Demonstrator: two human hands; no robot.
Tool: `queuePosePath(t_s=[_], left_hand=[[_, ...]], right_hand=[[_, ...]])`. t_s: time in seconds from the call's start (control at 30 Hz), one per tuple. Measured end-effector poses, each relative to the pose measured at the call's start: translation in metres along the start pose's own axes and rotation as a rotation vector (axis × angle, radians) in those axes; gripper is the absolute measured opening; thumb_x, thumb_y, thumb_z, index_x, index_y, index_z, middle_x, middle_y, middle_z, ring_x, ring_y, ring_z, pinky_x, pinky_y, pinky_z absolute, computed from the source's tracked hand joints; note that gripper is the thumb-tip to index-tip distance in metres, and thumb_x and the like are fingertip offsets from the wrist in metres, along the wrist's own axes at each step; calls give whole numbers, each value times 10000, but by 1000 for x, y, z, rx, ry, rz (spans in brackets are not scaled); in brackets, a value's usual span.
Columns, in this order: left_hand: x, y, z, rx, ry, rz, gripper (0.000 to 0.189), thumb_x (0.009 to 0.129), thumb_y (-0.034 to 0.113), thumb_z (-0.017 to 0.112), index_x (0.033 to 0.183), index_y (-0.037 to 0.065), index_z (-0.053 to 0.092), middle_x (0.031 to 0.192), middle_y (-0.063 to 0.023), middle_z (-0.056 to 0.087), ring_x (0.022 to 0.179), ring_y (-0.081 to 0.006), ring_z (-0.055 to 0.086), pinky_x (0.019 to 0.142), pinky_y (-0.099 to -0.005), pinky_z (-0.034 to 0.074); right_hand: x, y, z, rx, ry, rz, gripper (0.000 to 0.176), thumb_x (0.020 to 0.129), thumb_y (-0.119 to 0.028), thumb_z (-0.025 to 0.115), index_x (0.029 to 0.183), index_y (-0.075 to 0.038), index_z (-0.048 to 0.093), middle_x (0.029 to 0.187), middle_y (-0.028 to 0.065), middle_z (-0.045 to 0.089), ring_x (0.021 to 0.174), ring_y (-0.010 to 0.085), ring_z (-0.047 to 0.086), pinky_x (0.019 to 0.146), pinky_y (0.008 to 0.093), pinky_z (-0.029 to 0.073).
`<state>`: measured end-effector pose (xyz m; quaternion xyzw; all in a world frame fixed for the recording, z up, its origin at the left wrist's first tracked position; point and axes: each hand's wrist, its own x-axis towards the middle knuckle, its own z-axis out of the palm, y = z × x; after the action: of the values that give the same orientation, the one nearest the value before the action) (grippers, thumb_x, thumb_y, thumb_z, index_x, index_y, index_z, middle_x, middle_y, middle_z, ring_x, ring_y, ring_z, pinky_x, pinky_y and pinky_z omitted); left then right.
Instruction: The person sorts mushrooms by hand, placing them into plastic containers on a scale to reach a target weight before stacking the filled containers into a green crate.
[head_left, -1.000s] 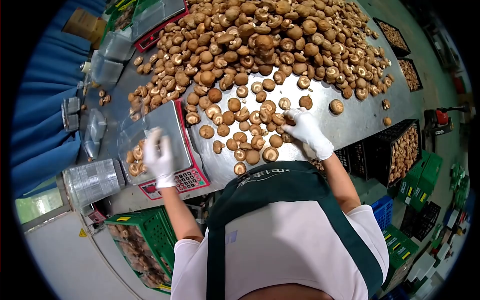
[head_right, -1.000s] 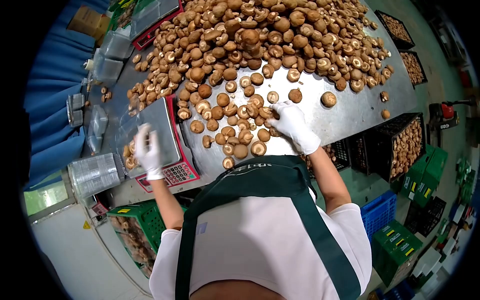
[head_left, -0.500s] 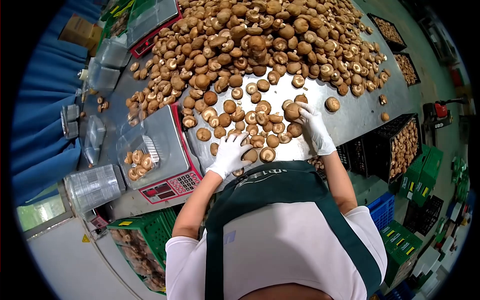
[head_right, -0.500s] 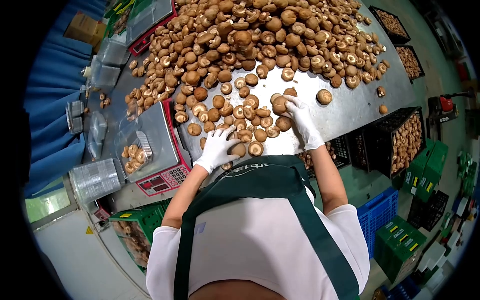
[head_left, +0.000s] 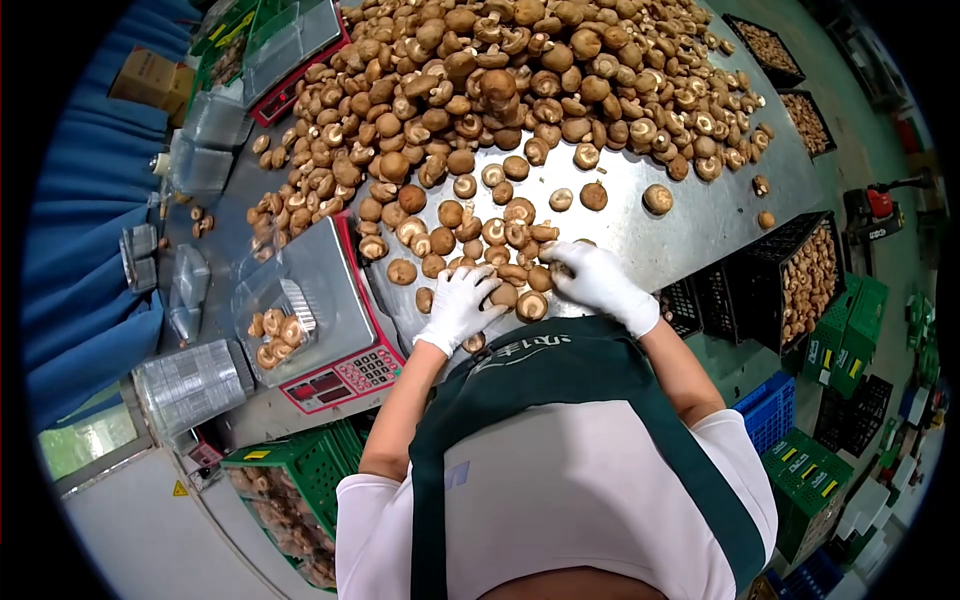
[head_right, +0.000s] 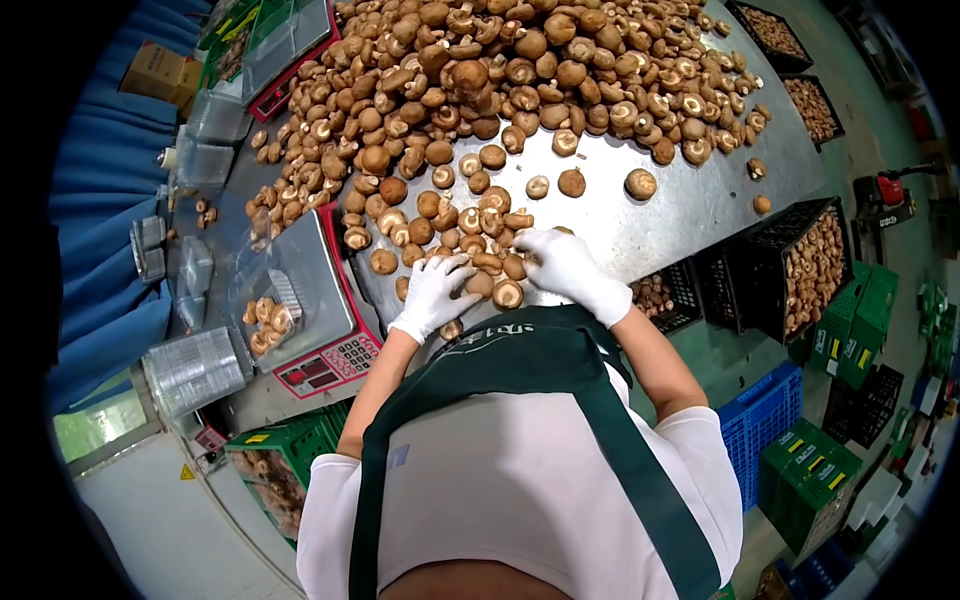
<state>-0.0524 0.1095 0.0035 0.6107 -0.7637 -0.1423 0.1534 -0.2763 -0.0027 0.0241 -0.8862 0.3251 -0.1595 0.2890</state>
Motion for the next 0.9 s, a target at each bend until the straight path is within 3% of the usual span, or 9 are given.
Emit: queuePosePath(t_s=[0.13,0.23,0.3,0.4,0.43,0.63,0.73,0.77,0.9], left_hand=[[14,-3,-12,-83,143,-133,254,740,234,669,951,97,636,957,-48,626,916,-233,544,781,-357,398],[30,-16,-18,-44,294,-147,214,755,180,650,955,103,643,976,-49,628,937,-241,541,799,-362,410],[42,-24,-20,-6,225,-239,311,763,199,634,1065,123,620,1085,-44,602,1032,-250,515,870,-369,399],[61,-33,-12,149,78,-145,421,766,228,628,1171,136,559,1173,-57,569,1161,-276,450,949,-446,353],[67,-34,-6,225,8,-86,474,761,236,639,1213,136,534,1186,-70,563,1199,-289,429,979,-468,333],[98,-41,-4,192,-256,-208,500,756,324,633,1226,183,539,1253,-89,539,1220,-302,417,1032,-532,233],[93,-39,-15,-92,7,-256,388,751,330,624,1092,146,634,1127,-121,610,1159,-302,464,1032,-468,242],[86,-33,-17,-96,108,-321,371,772,261,617,1118,128,619,1092,-125,625,1126,-252,507,993,-399,324],[62,-19,-20,-1400,239,-405,408,805,-7,535,1211,-39,498,1179,-134,567,1028,-196,580,870,-294,485]], right_hand=[[-1,-10,31,-476,-117,-184,293,734,-91,546,1019,-84,614,1112,144,570,789,282,584,566,355,496],[3,-4,36,-406,-112,-137,326,713,-98,576,1036,-98,617,1119,127,568,828,276,594,596,362,504],[4,2,23,-58,-147,13,412,682,-126,624,1094,-116,614,1049,107,613,850,292,623,688,386,514],[9,-5,-11,600,-232,535,438,753,-164,661,1170,-64,574,805,81,658,725,128,619,633,261,499],[7,3,-9,953,-173,653,365,796,-125,608,1137,2,584,894,84,651,779,87,606,693,215,491],[-7,35,-14,1617,111,679,293,852,-145,534,1100,5,582,895,56,614,792,123,591,710,247,495],[-7,32,-20,1653,205,731,274,884,-216,514,1072,-24,565,886,49,601,777,140,590,695,268,504],[-8,31,-20,1715,247,777,278,894,-241,507,1070,-31,557,888,50,600,781,139,591,693,270,506],[-3,35,-4,1846,293,800,305,913,-283,475,1084,-40,545,926,73,611,784,157,598,700,288,511]])
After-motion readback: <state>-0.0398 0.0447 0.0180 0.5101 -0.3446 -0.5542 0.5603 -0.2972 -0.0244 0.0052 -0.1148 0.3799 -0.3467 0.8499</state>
